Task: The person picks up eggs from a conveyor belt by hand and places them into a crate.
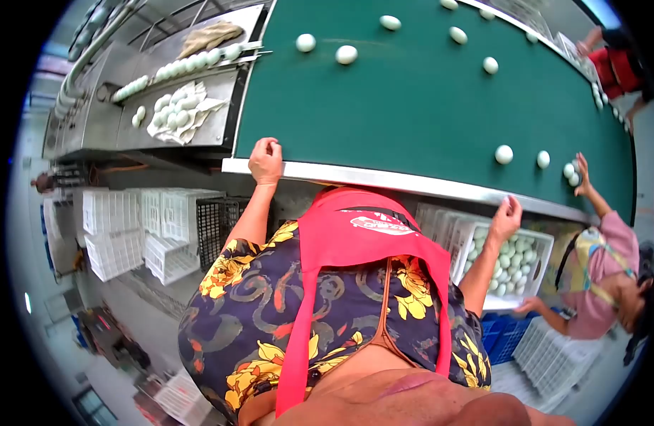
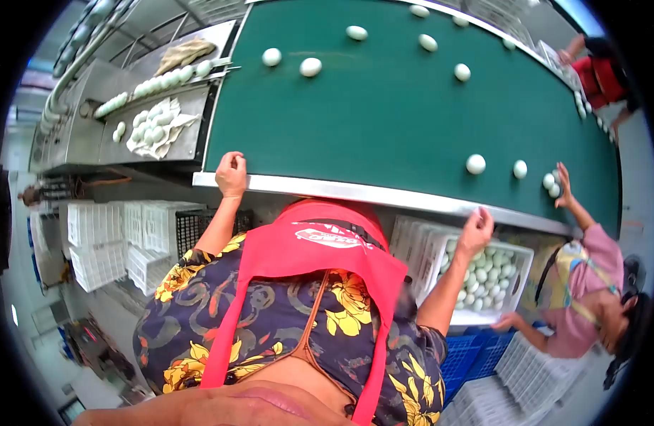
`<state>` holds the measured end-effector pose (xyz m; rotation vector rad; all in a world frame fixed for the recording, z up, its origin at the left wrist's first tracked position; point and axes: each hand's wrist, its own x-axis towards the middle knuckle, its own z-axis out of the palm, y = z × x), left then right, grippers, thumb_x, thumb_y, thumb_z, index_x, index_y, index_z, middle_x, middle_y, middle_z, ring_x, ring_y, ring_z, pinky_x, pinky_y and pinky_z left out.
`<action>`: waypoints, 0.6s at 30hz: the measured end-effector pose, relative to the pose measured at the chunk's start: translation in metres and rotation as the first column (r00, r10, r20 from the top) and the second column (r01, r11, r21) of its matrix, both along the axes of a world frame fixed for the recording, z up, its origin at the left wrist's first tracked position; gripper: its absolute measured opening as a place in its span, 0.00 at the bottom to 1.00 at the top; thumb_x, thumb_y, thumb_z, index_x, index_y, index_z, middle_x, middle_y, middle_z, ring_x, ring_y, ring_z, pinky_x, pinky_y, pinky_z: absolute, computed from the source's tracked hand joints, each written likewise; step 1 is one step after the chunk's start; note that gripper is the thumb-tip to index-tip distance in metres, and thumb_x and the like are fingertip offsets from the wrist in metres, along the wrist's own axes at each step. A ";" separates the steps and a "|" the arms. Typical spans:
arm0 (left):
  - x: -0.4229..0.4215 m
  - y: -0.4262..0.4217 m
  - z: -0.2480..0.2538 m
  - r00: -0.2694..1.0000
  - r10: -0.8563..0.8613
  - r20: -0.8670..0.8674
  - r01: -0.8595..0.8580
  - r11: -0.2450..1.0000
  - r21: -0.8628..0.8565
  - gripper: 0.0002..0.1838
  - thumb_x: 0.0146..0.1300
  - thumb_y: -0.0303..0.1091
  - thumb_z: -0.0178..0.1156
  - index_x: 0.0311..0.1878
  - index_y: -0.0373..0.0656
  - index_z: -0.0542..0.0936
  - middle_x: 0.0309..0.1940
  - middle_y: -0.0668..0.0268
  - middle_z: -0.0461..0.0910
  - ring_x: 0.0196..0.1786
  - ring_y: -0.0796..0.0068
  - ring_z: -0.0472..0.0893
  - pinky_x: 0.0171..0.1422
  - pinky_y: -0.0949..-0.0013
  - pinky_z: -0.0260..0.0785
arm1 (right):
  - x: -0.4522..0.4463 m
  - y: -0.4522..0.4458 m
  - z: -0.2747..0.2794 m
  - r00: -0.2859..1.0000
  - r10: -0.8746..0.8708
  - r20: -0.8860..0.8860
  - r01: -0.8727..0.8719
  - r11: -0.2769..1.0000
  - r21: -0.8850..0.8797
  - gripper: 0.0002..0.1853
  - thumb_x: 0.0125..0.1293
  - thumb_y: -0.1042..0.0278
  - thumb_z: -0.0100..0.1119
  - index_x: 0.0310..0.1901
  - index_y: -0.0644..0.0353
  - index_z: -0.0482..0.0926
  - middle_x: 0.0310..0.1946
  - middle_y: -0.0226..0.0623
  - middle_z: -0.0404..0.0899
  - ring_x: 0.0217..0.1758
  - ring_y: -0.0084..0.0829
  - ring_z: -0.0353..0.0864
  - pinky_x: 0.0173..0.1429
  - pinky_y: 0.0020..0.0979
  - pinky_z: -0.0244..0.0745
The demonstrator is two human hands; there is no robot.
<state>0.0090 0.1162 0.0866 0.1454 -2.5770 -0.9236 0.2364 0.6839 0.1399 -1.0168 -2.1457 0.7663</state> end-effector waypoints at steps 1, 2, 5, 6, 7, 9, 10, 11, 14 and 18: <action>0.004 0.006 0.005 1.000 -0.007 -0.014 0.007 1.000 0.006 0.04 0.63 0.30 0.60 0.36 0.46 0.83 0.30 0.66 0.82 0.30 0.65 0.82 0.36 0.61 0.74 | -0.032 -0.019 0.019 0.994 0.110 0.011 -0.110 0.994 -0.011 0.13 0.69 0.63 0.66 0.51 0.60 0.84 0.46 0.37 0.84 0.43 0.30 0.82 0.50 0.33 0.78; 0.007 0.011 0.014 0.999 -0.014 -0.039 0.014 1.000 0.005 0.03 0.63 0.30 0.60 0.36 0.46 0.83 0.30 0.66 0.82 0.30 0.65 0.82 0.36 0.61 0.74 | -0.063 -0.029 0.021 0.976 0.217 -0.032 -0.219 0.974 -0.061 0.15 0.68 0.62 0.68 0.53 0.60 0.83 0.47 0.38 0.83 0.43 0.30 0.82 0.50 0.33 0.78; 0.020 0.024 0.031 0.994 -0.044 -0.096 0.044 0.999 0.006 0.02 0.62 0.30 0.61 0.35 0.46 0.83 0.30 0.65 0.82 0.33 0.62 0.83 0.39 0.60 0.75 | -0.146 -0.072 0.052 0.887 0.462 -0.016 -0.462 0.884 -0.069 0.27 0.65 0.56 0.73 0.62 0.57 0.79 0.55 0.41 0.79 0.45 0.31 0.82 0.52 0.34 0.78; 0.024 0.035 0.028 0.993 -0.076 -0.086 0.078 0.997 0.016 0.02 0.62 0.30 0.61 0.34 0.46 0.82 0.31 0.64 0.82 0.35 0.60 0.83 0.40 0.59 0.76 | -0.172 -0.075 0.040 0.869 0.492 0.051 -0.488 0.870 -0.072 0.32 0.63 0.52 0.73 0.65 0.55 0.76 0.58 0.43 0.76 0.47 0.33 0.82 0.54 0.36 0.78; 0.026 0.040 0.030 0.994 -0.084 -0.074 0.085 0.996 0.010 0.02 0.62 0.30 0.61 0.34 0.46 0.82 0.31 0.63 0.82 0.36 0.59 0.83 0.41 0.59 0.76 | -0.200 -0.082 0.031 0.843 0.532 0.085 -0.529 0.847 -0.059 0.36 0.62 0.48 0.74 0.68 0.53 0.73 0.62 0.45 0.73 0.49 0.35 0.82 0.55 0.37 0.79; 0.026 0.041 0.035 0.988 -0.115 -0.103 0.113 0.993 -0.023 0.01 0.61 0.29 0.62 0.34 0.46 0.82 0.32 0.63 0.82 0.36 0.58 0.83 0.42 0.58 0.76 | -0.257 -0.109 0.029 0.800 0.570 0.189 -0.565 0.821 -0.082 0.41 0.60 0.41 0.72 0.71 0.52 0.70 0.66 0.47 0.70 0.56 0.41 0.80 0.59 0.43 0.78; 0.026 0.043 0.034 0.984 -0.129 -0.123 0.126 0.992 -0.028 0.02 0.61 0.28 0.61 0.35 0.46 0.82 0.31 0.63 0.82 0.34 0.60 0.82 0.39 0.59 0.75 | -0.282 -0.118 0.018 0.793 0.558 0.245 -0.580 0.815 0.021 0.43 0.60 0.38 0.71 0.71 0.51 0.68 0.68 0.50 0.68 0.62 0.46 0.76 0.62 0.46 0.76; 0.026 0.045 0.033 0.982 -0.133 -0.132 0.129 0.991 -0.036 0.02 0.60 0.28 0.62 0.34 0.46 0.82 0.31 0.63 0.81 0.34 0.59 0.82 0.39 0.59 0.75 | -0.302 -0.125 0.009 0.778 0.580 0.241 -0.603 0.797 0.028 0.43 0.60 0.38 0.71 0.71 0.51 0.68 0.68 0.50 0.68 0.62 0.46 0.76 0.62 0.46 0.76; 0.038 0.060 0.049 0.981 -0.142 -0.134 0.141 0.990 -0.016 0.02 0.58 0.28 0.62 0.34 0.46 0.82 0.30 0.63 0.81 0.34 0.59 0.82 0.39 0.59 0.75 | -0.338 -0.136 0.005 0.739 0.490 0.463 -0.644 0.716 0.270 0.33 0.61 0.41 0.71 0.61 0.52 0.75 0.61 0.43 0.74 0.62 0.48 0.74 0.61 0.47 0.77; 0.037 0.057 0.056 0.972 -0.174 -0.155 0.172 0.985 -0.031 0.02 0.56 0.26 0.62 0.32 0.45 0.81 0.29 0.63 0.81 0.33 0.60 0.82 0.39 0.60 0.75 | -0.385 -0.179 0.011 0.700 0.537 0.470 -0.686 0.688 0.236 0.33 0.62 0.40 0.69 0.61 0.54 0.75 0.58 0.43 0.77 0.63 0.48 0.74 0.62 0.46 0.76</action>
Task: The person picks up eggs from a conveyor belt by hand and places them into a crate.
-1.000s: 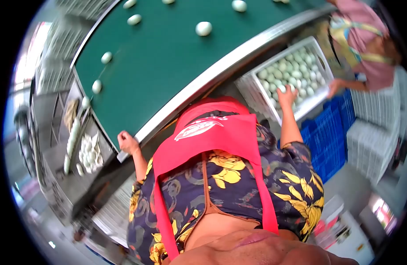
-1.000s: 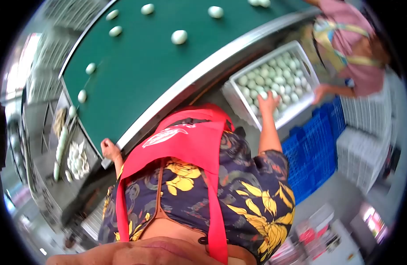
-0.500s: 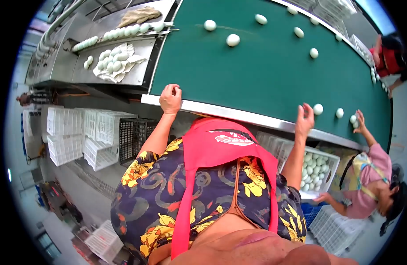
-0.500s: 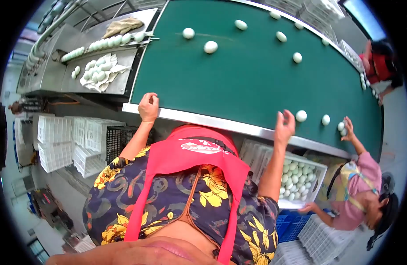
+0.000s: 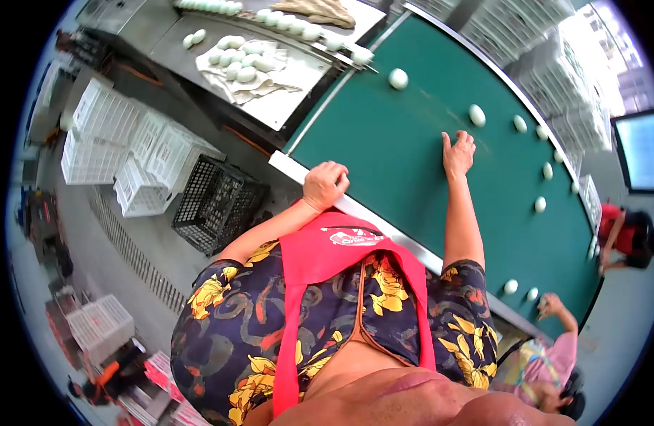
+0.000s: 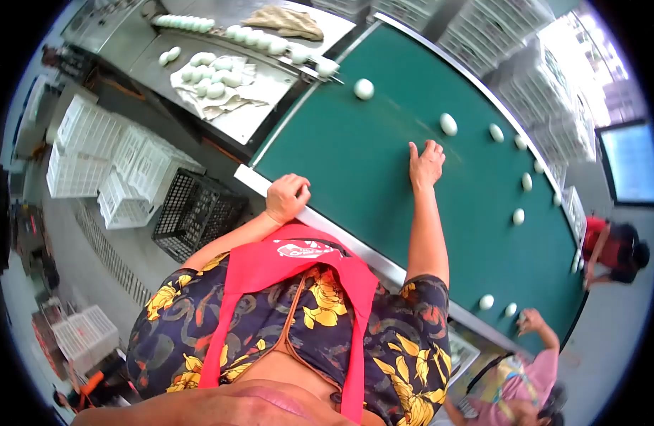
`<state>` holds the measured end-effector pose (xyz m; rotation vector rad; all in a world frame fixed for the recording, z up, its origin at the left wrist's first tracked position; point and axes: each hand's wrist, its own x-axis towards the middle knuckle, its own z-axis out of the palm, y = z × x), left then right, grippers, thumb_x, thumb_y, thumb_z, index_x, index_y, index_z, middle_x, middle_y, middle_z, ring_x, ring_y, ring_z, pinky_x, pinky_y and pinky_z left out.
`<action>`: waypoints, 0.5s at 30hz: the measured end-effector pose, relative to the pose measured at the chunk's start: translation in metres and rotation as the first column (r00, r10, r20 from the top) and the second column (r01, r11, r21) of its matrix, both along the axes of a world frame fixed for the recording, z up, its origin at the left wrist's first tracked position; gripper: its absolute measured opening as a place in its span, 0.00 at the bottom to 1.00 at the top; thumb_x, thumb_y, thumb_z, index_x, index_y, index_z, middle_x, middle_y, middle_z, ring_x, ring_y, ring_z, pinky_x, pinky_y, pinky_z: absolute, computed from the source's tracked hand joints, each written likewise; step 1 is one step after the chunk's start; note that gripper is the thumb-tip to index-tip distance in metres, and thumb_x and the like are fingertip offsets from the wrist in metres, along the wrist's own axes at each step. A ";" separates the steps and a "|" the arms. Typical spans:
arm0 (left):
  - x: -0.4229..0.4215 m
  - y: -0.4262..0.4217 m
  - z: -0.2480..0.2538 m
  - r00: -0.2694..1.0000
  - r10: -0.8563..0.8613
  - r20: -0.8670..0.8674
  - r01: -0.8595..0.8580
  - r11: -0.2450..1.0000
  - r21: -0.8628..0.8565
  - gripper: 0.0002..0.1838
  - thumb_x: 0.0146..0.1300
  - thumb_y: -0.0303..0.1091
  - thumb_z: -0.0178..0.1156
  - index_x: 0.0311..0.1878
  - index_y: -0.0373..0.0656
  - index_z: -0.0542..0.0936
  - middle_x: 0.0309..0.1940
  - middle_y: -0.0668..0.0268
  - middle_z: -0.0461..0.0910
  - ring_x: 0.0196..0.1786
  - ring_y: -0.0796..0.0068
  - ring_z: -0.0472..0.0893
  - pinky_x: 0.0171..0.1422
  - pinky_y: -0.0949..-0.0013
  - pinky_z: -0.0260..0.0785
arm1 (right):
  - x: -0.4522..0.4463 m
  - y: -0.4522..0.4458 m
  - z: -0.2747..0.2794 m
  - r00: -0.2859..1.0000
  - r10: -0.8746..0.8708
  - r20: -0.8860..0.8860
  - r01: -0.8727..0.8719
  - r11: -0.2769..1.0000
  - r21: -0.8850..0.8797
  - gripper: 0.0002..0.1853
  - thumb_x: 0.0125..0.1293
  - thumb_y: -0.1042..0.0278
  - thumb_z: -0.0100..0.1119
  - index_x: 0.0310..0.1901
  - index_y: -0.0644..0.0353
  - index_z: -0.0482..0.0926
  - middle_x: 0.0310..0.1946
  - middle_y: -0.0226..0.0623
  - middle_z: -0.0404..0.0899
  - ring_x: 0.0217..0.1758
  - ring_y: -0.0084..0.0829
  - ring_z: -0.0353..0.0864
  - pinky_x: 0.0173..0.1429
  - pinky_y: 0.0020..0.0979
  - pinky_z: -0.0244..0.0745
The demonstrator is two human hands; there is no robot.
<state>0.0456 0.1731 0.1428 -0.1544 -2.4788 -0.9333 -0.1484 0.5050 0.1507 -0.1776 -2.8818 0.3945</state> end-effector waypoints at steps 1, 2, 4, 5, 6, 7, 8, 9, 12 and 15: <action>0.002 0.002 0.000 1.000 -0.012 0.020 0.012 1.000 -0.003 0.02 0.54 0.26 0.63 0.32 0.46 0.81 0.30 0.63 0.81 0.34 0.60 0.82 0.39 0.60 0.76 | -0.001 -0.010 0.010 0.996 0.049 -0.069 -0.047 0.999 0.024 0.36 0.62 0.38 0.68 0.63 0.54 0.74 0.61 0.44 0.76 0.66 0.48 0.72 0.65 0.47 0.73; 0.017 0.016 0.004 0.999 -0.050 -0.008 0.050 0.994 0.096 0.02 0.53 0.27 0.63 0.31 0.47 0.82 0.30 0.64 0.82 0.34 0.59 0.82 0.40 0.59 0.76 | 0.012 -0.011 0.029 0.982 0.110 -0.151 -0.104 0.993 0.047 0.38 0.62 0.35 0.67 0.65 0.55 0.72 0.63 0.45 0.75 0.68 0.49 0.71 0.68 0.48 0.71; 0.021 0.017 -0.007 0.994 -0.104 -0.020 0.106 0.988 0.114 0.02 0.53 0.34 0.64 0.29 0.49 0.82 0.30 0.65 0.82 0.35 0.60 0.82 0.41 0.58 0.75 | 0.002 -0.035 0.047 0.965 0.230 -0.129 -0.223 0.972 0.066 0.44 0.62 0.31 0.65 0.72 0.53 0.67 0.68 0.47 0.72 0.74 0.49 0.65 0.73 0.50 0.65; 0.026 0.018 -0.010 0.995 -0.083 -0.052 0.087 0.994 0.073 0.03 0.53 0.35 0.64 0.30 0.49 0.82 0.29 0.65 0.81 0.34 0.61 0.82 0.41 0.58 0.75 | 0.000 -0.045 0.055 0.962 0.249 -0.116 -0.243 0.968 0.058 0.45 0.62 0.31 0.64 0.73 0.50 0.66 0.68 0.46 0.71 0.74 0.49 0.65 0.73 0.51 0.65; 0.032 0.017 -0.006 0.994 -0.098 -0.049 0.100 0.994 0.043 0.03 0.53 0.35 0.63 0.31 0.50 0.82 0.29 0.65 0.81 0.35 0.62 0.82 0.40 0.58 0.75 | -0.008 -0.050 0.056 0.958 0.266 -0.111 -0.259 0.963 0.077 0.44 0.61 0.30 0.64 0.74 0.46 0.66 0.67 0.47 0.71 0.73 0.50 0.66 0.71 0.53 0.68; 0.038 0.016 -0.004 0.988 -0.147 -0.038 0.148 0.989 0.026 0.02 0.54 0.35 0.62 0.31 0.50 0.81 0.28 0.66 0.79 0.34 0.63 0.81 0.38 0.59 0.74 | -0.013 -0.052 0.058 0.968 0.238 -0.080 -0.239 0.971 0.004 0.44 0.61 0.28 0.63 0.74 0.42 0.65 0.67 0.49 0.71 0.72 0.51 0.67 0.68 0.54 0.71; 0.042 0.014 0.000 0.989 -0.130 -0.068 0.129 0.992 -0.015 0.02 0.54 0.34 0.63 0.30 0.50 0.80 0.27 0.67 0.77 0.33 0.64 0.80 0.37 0.61 0.73 | -0.022 -0.057 0.055 0.981 0.190 -0.029 -0.190 0.982 0.024 0.44 0.61 0.25 0.60 0.75 0.35 0.64 0.68 0.51 0.68 0.71 0.54 0.68 0.65 0.55 0.74; 0.047 0.019 0.001 0.985 -0.156 -0.068 0.151 0.986 -0.064 0.03 0.54 0.34 0.63 0.29 0.49 0.79 0.26 0.67 0.75 0.32 0.65 0.79 0.36 0.62 0.73 | -0.022 -0.055 0.037 0.996 0.085 0.021 -0.086 0.996 0.030 0.45 0.61 0.21 0.56 0.76 0.31 0.62 0.72 0.50 0.62 0.70 0.59 0.68 0.65 0.57 0.73; 0.047 0.023 0.002 0.983 -0.145 -0.112 0.139 0.988 -0.059 0.05 0.54 0.33 0.64 0.27 0.48 0.77 0.25 0.68 0.73 0.31 0.66 0.77 0.36 0.63 0.71 | -0.035 -0.081 0.043 0.987 -0.056 0.152 0.053 0.998 0.020 0.43 0.60 0.20 0.56 0.74 0.30 0.67 0.77 0.45 0.54 0.73 0.59 0.63 0.65 0.61 0.72; 0.044 0.019 0.000 0.982 -0.143 -0.122 0.135 0.989 -0.067 0.06 0.55 0.32 0.64 0.28 0.47 0.76 0.25 0.67 0.73 0.32 0.66 0.78 0.36 0.63 0.71 | -0.044 -0.101 0.048 0.979 -0.071 0.191 0.051 0.993 0.111 0.39 0.59 0.26 0.61 0.69 0.36 0.74 0.78 0.43 0.55 0.71 0.58 0.65 0.63 0.60 0.74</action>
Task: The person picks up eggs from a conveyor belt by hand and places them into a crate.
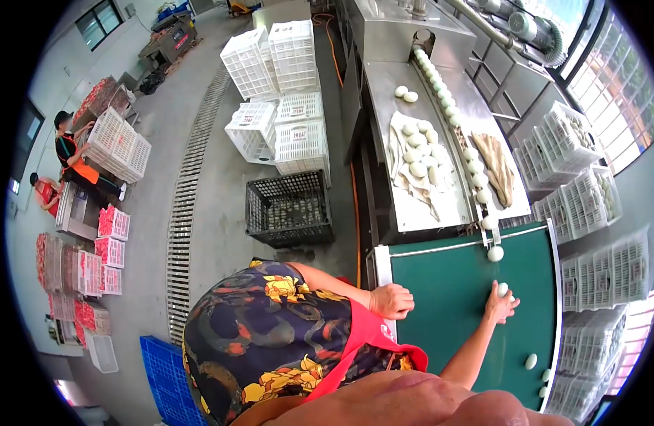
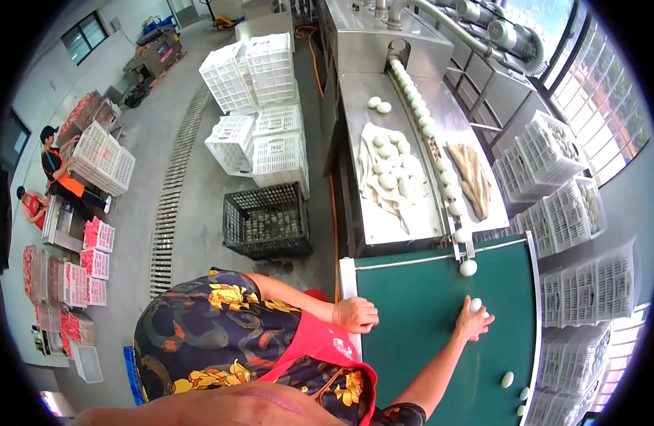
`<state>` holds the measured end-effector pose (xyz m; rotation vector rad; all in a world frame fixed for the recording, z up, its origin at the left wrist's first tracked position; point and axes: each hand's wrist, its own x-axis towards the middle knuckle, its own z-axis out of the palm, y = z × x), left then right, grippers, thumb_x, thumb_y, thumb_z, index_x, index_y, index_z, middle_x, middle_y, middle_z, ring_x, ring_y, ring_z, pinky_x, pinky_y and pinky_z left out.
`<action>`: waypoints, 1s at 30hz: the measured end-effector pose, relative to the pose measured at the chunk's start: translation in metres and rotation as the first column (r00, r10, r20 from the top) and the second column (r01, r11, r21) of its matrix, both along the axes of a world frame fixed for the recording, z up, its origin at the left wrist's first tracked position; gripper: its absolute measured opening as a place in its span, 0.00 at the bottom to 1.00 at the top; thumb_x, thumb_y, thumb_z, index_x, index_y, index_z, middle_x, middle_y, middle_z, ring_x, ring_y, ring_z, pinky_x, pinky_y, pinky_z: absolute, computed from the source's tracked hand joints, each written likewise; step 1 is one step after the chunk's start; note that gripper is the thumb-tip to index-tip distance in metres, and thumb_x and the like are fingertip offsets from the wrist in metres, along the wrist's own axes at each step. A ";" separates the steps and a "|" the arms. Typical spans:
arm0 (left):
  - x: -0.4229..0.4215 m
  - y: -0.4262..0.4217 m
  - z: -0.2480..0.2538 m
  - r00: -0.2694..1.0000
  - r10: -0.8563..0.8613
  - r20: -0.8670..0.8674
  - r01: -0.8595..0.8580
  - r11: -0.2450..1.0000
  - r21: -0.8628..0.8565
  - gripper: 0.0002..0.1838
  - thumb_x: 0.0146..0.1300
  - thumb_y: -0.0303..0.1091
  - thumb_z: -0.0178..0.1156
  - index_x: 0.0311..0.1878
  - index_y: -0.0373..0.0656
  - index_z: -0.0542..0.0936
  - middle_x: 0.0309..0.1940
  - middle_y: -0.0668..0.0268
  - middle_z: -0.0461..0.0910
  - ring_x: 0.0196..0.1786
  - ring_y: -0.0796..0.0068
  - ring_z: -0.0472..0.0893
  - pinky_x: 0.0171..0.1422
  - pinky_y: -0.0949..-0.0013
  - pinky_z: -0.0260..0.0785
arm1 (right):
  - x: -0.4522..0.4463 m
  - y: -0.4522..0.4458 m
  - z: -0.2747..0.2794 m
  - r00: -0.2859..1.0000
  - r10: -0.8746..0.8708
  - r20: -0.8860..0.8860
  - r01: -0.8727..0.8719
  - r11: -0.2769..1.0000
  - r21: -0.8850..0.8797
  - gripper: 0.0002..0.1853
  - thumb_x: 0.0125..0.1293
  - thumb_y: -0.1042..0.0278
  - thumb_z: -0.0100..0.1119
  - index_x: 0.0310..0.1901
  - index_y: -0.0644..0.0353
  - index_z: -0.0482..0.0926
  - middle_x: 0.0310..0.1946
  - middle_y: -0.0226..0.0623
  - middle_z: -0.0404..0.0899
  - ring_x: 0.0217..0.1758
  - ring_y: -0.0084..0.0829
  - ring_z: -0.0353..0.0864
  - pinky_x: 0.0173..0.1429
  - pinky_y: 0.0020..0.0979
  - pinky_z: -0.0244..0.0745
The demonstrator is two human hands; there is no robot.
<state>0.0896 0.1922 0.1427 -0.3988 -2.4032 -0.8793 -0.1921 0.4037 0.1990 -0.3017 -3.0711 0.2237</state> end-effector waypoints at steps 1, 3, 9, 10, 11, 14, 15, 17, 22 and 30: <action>0.003 -0.002 0.004 1.000 0.000 -0.002 0.000 1.000 0.001 0.06 0.55 0.32 0.64 0.28 0.47 0.76 0.26 0.67 0.73 0.32 0.66 0.78 0.37 0.63 0.71 | 0.003 0.001 0.002 1.000 0.006 0.029 -0.008 0.997 0.078 0.37 0.59 0.30 0.63 0.67 0.39 0.76 0.77 0.43 0.55 0.69 0.58 0.67 0.61 0.60 0.75; 0.002 0.001 0.003 1.000 -0.001 -0.008 0.001 1.000 0.000 0.06 0.55 0.32 0.64 0.28 0.47 0.76 0.26 0.68 0.73 0.32 0.66 0.78 0.37 0.64 0.72 | -0.004 0.016 -0.008 0.999 0.048 -0.011 -0.047 0.996 0.081 0.35 0.59 0.33 0.64 0.65 0.41 0.77 0.76 0.43 0.57 0.68 0.58 0.69 0.59 0.59 0.77; 0.000 -0.001 0.001 1.000 0.002 0.012 -0.002 1.000 0.006 0.05 0.55 0.32 0.63 0.28 0.46 0.76 0.26 0.67 0.73 0.32 0.66 0.78 0.38 0.63 0.72 | 0.013 0.064 -0.023 0.987 0.118 -0.113 -0.108 0.990 0.091 0.30 0.59 0.41 0.65 0.59 0.47 0.80 0.74 0.46 0.61 0.63 0.58 0.73 0.55 0.53 0.81; 0.000 -0.001 0.001 1.000 0.020 0.005 -0.020 1.000 0.015 0.05 0.55 0.32 0.63 0.28 0.46 0.76 0.26 0.66 0.74 0.33 0.66 0.78 0.39 0.63 0.73 | 0.022 0.071 -0.019 0.991 0.106 -0.088 -0.097 0.991 0.092 0.29 0.58 0.41 0.65 0.58 0.48 0.81 0.74 0.47 0.61 0.63 0.58 0.73 0.55 0.52 0.81; -0.001 -0.001 0.000 0.999 0.035 -0.002 -0.035 0.999 0.023 0.05 0.55 0.32 0.63 0.28 0.46 0.76 0.26 0.66 0.74 0.33 0.65 0.78 0.39 0.63 0.73 | 0.030 0.078 -0.017 0.992 0.093 -0.089 -0.085 0.992 0.093 0.29 0.58 0.41 0.65 0.58 0.48 0.81 0.74 0.47 0.61 0.63 0.58 0.73 0.55 0.52 0.81; 0.000 -0.003 -0.004 0.998 0.045 0.034 -0.046 0.999 0.015 0.04 0.54 0.32 0.63 0.29 0.47 0.77 0.26 0.66 0.75 0.33 0.63 0.79 0.40 0.62 0.74 | 0.060 0.104 -0.016 0.999 0.044 -0.023 -0.042 0.994 0.099 0.30 0.57 0.40 0.66 0.59 0.47 0.82 0.74 0.48 0.62 0.65 0.58 0.72 0.59 0.53 0.80; -0.007 -0.008 -0.007 0.998 0.063 0.014 -0.063 0.997 0.033 0.04 0.53 0.32 0.62 0.29 0.47 0.77 0.26 0.65 0.75 0.33 0.62 0.79 0.40 0.61 0.74 | 0.060 0.107 -0.025 0.996 0.064 -0.055 -0.057 0.992 0.116 0.32 0.57 0.39 0.67 0.60 0.46 0.82 0.73 0.48 0.64 0.67 0.57 0.71 0.60 0.53 0.79; -0.010 -0.016 -0.013 0.996 0.030 0.080 -0.038 0.995 0.089 0.03 0.51 0.32 0.64 0.30 0.47 0.81 0.29 0.65 0.81 0.35 0.60 0.82 0.43 0.59 0.76 | 0.077 0.131 -0.049 0.992 0.089 -0.090 -0.077 0.989 0.128 0.34 0.55 0.36 0.68 0.62 0.43 0.82 0.70 0.48 0.70 0.73 0.53 0.68 0.65 0.53 0.76; -0.022 -0.029 -0.041 0.999 0.026 0.045 -0.031 0.991 0.130 0.02 0.53 0.26 0.63 0.30 0.44 0.82 0.30 0.60 0.83 0.35 0.55 0.82 0.44 0.55 0.76 | 0.139 0.172 -0.043 0.947 -0.194 0.257 0.191 -0.304 -0.933 0.27 0.65 0.45 0.68 0.57 0.54 0.80 0.51 0.37 0.84 0.46 0.40 0.85 0.43 0.40 0.80; -0.032 -0.073 -0.053 0.955 0.220 0.198 -0.218 0.976 -0.032 0.07 0.63 0.28 0.58 0.39 0.44 0.85 0.35 0.60 0.85 0.35 0.59 0.84 0.43 0.59 0.77 | 0.343 0.239 0.002 0.989 -0.143 0.045 -0.034 -0.502 -0.864 0.21 0.69 0.46 0.61 0.47 0.59 0.79 0.58 0.47 0.79 0.43 0.42 0.86 0.33 0.32 0.84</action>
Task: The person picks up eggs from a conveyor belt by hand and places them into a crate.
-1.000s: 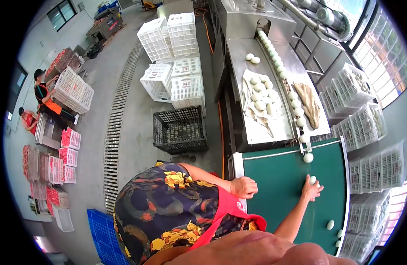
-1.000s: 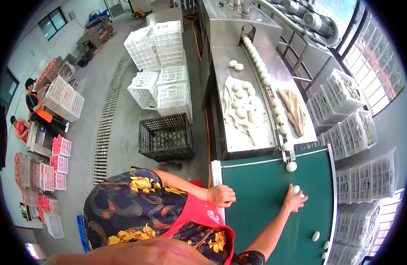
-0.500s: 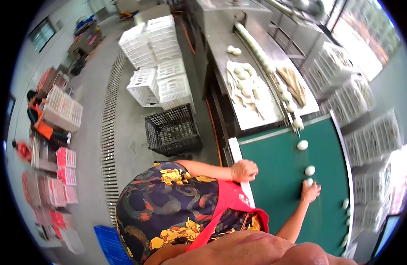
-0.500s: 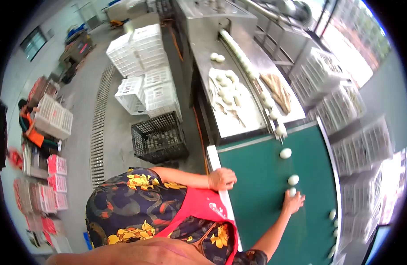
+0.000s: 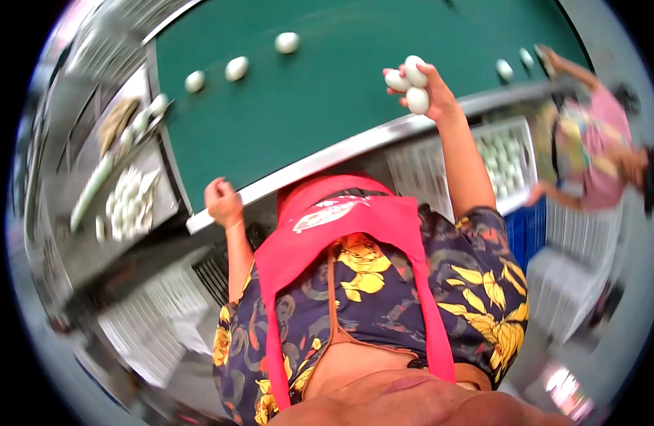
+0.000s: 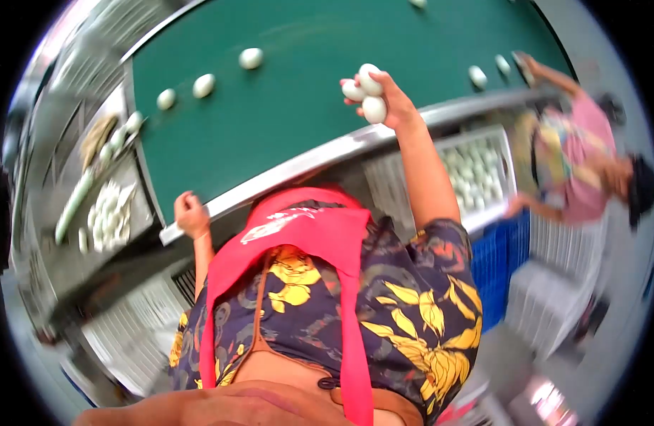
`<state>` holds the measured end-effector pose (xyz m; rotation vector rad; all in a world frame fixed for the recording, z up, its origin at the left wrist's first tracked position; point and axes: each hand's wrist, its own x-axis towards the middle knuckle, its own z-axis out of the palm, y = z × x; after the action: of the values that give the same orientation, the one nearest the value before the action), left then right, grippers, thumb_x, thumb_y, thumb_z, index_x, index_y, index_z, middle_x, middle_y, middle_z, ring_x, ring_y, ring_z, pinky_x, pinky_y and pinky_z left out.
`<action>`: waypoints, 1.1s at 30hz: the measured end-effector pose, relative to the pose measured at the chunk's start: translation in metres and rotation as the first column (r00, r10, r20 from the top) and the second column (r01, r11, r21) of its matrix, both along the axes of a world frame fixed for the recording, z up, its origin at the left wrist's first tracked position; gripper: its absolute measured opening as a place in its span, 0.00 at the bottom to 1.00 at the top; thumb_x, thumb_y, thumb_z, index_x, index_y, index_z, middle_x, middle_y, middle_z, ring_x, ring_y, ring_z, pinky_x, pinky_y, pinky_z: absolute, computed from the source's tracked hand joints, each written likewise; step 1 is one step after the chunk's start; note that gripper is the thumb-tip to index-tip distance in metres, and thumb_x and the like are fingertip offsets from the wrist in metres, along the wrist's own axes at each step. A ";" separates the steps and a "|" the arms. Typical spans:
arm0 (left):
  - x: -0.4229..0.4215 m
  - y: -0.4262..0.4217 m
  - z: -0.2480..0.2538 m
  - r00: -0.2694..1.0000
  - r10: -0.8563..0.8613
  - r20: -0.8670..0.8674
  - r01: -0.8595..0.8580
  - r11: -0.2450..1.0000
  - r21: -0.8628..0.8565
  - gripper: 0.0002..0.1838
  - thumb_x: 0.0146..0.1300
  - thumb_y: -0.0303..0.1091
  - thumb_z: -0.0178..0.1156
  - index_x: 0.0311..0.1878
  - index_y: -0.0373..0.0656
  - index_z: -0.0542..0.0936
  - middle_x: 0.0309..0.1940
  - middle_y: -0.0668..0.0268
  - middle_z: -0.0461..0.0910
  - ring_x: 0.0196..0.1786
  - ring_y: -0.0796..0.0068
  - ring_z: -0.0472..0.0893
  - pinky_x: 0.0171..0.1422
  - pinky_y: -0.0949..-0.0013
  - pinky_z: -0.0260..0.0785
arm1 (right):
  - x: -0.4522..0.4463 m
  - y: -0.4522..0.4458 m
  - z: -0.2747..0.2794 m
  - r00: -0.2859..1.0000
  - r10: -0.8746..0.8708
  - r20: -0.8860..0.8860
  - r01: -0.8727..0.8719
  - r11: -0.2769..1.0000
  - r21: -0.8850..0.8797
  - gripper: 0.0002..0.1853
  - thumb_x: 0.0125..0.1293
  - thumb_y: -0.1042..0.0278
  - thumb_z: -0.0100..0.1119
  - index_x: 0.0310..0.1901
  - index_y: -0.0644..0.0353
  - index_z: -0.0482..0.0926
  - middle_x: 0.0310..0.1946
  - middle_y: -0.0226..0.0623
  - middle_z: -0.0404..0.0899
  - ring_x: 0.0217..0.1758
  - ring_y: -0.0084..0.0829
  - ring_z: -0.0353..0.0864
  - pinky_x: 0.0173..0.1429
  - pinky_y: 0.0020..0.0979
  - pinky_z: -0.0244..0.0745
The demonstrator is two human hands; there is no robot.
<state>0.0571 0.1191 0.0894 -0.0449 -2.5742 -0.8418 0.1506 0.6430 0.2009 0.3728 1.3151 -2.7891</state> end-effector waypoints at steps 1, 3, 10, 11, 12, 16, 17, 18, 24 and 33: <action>-0.003 -0.006 -0.003 0.999 -0.002 -0.053 0.001 1.000 -0.023 0.08 0.66 0.32 0.58 0.40 0.45 0.86 0.35 0.60 0.87 0.35 0.59 0.85 0.42 0.59 0.77 | 0.033 0.019 0.002 0.996 -0.085 -0.008 0.086 0.995 0.050 0.23 0.69 0.44 0.60 0.47 0.60 0.78 0.62 0.52 0.75 0.46 0.45 0.86 0.34 0.33 0.84; 0.000 0.005 0.011 1.000 0.006 -0.021 -0.006 0.999 -0.035 0.08 0.66 0.34 0.58 0.40 0.48 0.86 0.35 0.60 0.87 0.36 0.58 0.85 0.42 0.58 0.77 | 0.110 0.068 0.011 0.956 -0.292 -0.008 0.292 0.956 -0.008 0.23 0.68 0.45 0.62 0.45 0.60 0.79 0.60 0.51 0.77 0.45 0.43 0.86 0.35 0.34 0.84; -0.050 -0.078 -0.039 0.994 0.102 -0.024 -0.105 0.983 -0.149 0.10 0.67 0.39 0.57 0.39 0.50 0.87 0.29 0.61 0.86 0.32 0.57 0.85 0.36 0.56 0.76 | 0.243 0.102 -0.163 0.456 -0.833 0.312 0.672 0.553 0.492 0.28 0.61 0.44 0.71 0.51 0.59 0.80 0.45 0.43 0.85 0.39 0.37 0.86 0.40 0.39 0.84; -0.055 -0.083 -0.042 0.994 0.108 -0.019 -0.109 0.981 -0.159 0.10 0.67 0.39 0.57 0.39 0.50 0.87 0.29 0.61 0.86 0.33 0.57 0.85 0.36 0.55 0.76 | 0.249 0.097 -0.193 0.373 -0.893 0.253 0.603 0.440 0.665 0.28 0.60 0.44 0.72 0.52 0.60 0.81 0.44 0.39 0.85 0.39 0.33 0.85 0.42 0.37 0.82; -0.059 -0.086 -0.042 0.993 0.115 -0.014 -0.116 0.979 -0.168 0.10 0.67 0.40 0.57 0.39 0.49 0.87 0.30 0.60 0.86 0.33 0.56 0.85 0.37 0.55 0.76 | 0.253 0.092 -0.225 0.298 -0.938 0.175 0.503 0.310 0.807 0.28 0.60 0.45 0.73 0.52 0.60 0.83 0.43 0.36 0.85 0.39 0.30 0.84 0.44 0.34 0.79; -0.076 -0.108 -0.047 0.990 0.135 0.042 -0.124 0.973 -0.196 0.11 0.67 0.41 0.57 0.41 0.50 0.86 0.32 0.59 0.87 0.35 0.55 0.85 0.39 0.54 0.76 | 0.220 0.057 -0.238 0.406 -0.886 0.222 -0.139 0.180 0.974 0.32 0.53 0.41 0.75 0.53 0.56 0.85 0.50 0.39 0.85 0.49 0.39 0.83 0.57 0.37 0.76; -0.079 -0.111 -0.047 0.991 0.128 0.035 -0.119 0.973 -0.197 0.11 0.67 0.41 0.57 0.41 0.50 0.86 0.32 0.59 0.87 0.35 0.55 0.85 0.39 0.54 0.76 | 0.207 0.050 -0.237 0.402 -0.888 0.221 -0.132 0.183 0.974 0.32 0.53 0.41 0.75 0.53 0.56 0.85 0.50 0.39 0.85 0.49 0.39 0.83 0.57 0.37 0.76; -0.081 -0.112 -0.046 0.986 0.155 0.063 -0.137 0.965 -0.222 0.11 0.68 0.41 0.56 0.41 0.50 0.86 0.33 0.59 0.87 0.36 0.54 0.86 0.40 0.53 0.76 | 0.191 0.041 -0.223 0.381 -0.904 0.193 -0.223 0.113 0.968 0.33 0.51 0.41 0.75 0.54 0.54 0.85 0.58 0.40 0.80 0.55 0.44 0.80 0.60 0.40 0.75; -0.081 -0.110 -0.052 0.982 0.187 0.010 -0.179 0.951 -0.252 0.12 0.68 0.40 0.55 0.41 0.46 0.85 0.37 0.58 0.87 0.38 0.52 0.85 0.44 0.53 0.75 | 0.161 0.082 -0.205 0.419 -0.880 0.224 -0.371 0.059 0.927 0.36 0.50 0.44 0.76 0.62 0.47 0.81 0.75 0.42 0.60 0.72 0.56 0.63 0.71 0.49 0.71; -0.085 -0.117 -0.055 0.986 0.164 0.022 -0.155 0.966 -0.207 0.11 0.67 0.36 0.55 0.42 0.43 0.85 0.38 0.55 0.86 0.39 0.52 0.84 0.46 0.56 0.76 | 0.195 0.037 -0.257 0.469 -0.874 -0.127 -0.250 -0.270 0.930 0.46 0.58 0.50 0.74 0.74 0.58 0.62 0.75 0.56 0.59 0.78 0.53 0.58 0.78 0.51 0.58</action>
<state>-0.0277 0.0020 0.0344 0.1176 -2.6499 -0.5216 0.3454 0.6796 -0.0559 2.0558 2.9178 -0.2513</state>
